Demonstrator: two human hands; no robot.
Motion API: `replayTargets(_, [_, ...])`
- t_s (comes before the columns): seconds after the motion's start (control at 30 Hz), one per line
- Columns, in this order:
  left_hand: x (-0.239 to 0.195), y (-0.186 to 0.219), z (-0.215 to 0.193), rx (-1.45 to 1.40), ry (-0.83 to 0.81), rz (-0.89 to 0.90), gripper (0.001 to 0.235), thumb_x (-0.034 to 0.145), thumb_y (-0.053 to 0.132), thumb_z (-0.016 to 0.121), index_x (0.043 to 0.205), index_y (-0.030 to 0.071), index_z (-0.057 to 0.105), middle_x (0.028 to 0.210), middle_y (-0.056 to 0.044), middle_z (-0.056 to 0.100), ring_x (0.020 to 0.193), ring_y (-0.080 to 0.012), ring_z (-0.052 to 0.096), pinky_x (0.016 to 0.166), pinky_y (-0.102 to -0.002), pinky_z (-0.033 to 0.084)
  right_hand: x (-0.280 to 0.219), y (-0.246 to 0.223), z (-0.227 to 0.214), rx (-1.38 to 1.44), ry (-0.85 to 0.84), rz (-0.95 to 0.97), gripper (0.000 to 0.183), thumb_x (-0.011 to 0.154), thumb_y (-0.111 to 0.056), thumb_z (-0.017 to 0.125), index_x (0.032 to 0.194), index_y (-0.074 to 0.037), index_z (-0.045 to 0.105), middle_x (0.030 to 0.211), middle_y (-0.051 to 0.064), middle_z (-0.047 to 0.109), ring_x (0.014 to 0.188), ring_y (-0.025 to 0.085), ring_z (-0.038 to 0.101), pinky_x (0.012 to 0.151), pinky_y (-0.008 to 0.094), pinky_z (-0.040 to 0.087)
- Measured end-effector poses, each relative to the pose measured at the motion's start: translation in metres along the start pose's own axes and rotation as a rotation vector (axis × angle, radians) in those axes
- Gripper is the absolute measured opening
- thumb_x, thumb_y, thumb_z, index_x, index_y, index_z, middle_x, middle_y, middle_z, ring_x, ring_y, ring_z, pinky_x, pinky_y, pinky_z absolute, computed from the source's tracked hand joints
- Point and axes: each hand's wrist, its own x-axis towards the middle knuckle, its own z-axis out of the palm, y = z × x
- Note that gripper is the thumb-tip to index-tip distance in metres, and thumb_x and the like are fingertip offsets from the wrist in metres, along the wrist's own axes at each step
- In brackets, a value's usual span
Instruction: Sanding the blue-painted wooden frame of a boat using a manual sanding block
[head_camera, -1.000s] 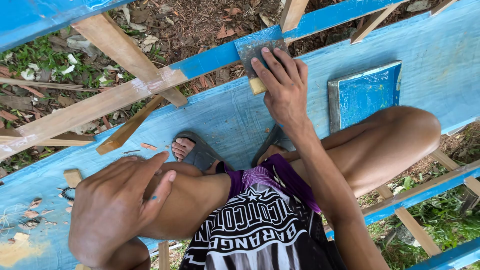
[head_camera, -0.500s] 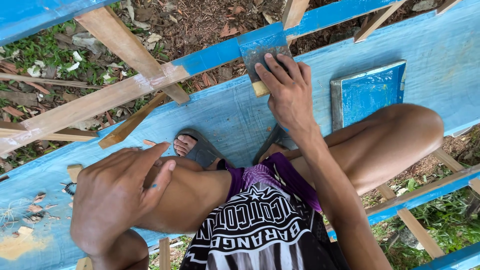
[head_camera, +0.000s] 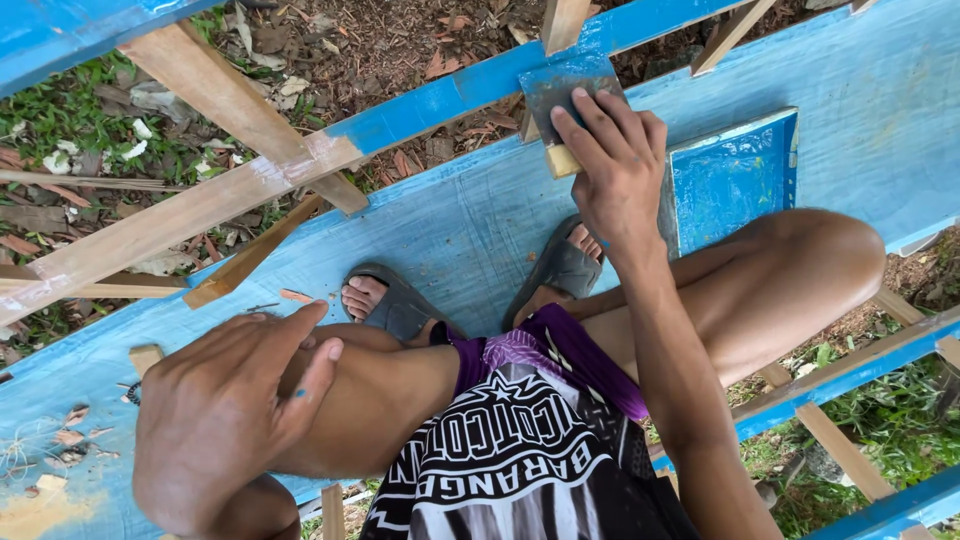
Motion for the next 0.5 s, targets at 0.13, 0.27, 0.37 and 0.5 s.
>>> replayTargets(0.13, [0.004, 0.001, 0.001, -0.005, -0.028, 0.012, 0.030, 0.098, 0.034, 0.070, 0.120, 0.015, 0.073, 0.093, -0.004, 0.076, 0.092, -0.0246, 0.074, 0.073, -0.039, 0.056, 0.002, -0.012, 0.005, 0.064, -0.008, -0.021, 0.040, 0.109, -0.012, 0.042, 0.133, -0.004, 0.073, 0.139, 0.018, 0.069, 0.130, 0.038, 0.060, 0.095, 0.049, 0.041])
replayTargets(0.27, [0.004, 0.001, 0.001, -0.018, -0.030, 0.003, 0.030, 0.097, 0.033, 0.071, 0.120, 0.014, 0.074, 0.091, -0.004, 0.075, 0.092, -0.0244, 0.074, 0.071, -0.039, 0.056, 0.001, -0.019, 0.011, 0.013, -0.011, -0.005, 0.038, 0.103, -0.002, 0.050, 0.134, -0.009, 0.072, 0.139, 0.014, 0.068, 0.130, 0.035, 0.060, 0.095, 0.050, 0.043])
replayTargets(0.37, [0.002, 0.000, 0.000, -0.024, -0.026, -0.001, 0.030, 0.097, 0.032, 0.071, 0.122, 0.014, 0.074, 0.094, -0.004, 0.077, 0.092, -0.0241, 0.075, 0.074, -0.039, 0.056, 0.000, -0.011, 0.003, 0.007, 0.007, 0.000, 0.040, 0.098, -0.004, 0.051, 0.131, -0.007, 0.074, 0.137, 0.016, 0.070, 0.127, 0.035, 0.063, 0.095, 0.048, 0.043])
replayTargets(0.5, [0.004, 0.001, 0.000, -0.013, -0.023, -0.007, 0.029, 0.097, 0.031, 0.072, 0.122, 0.016, 0.075, 0.093, -0.004, 0.076, 0.092, -0.0241, 0.075, 0.075, -0.039, 0.057, -0.002, 0.010, 0.002, 0.008, 0.038, -0.002, 0.038, 0.105, -0.007, 0.047, 0.131, -0.005, 0.075, 0.136, 0.018, 0.070, 0.126, 0.038, 0.062, 0.094, 0.050, 0.042])
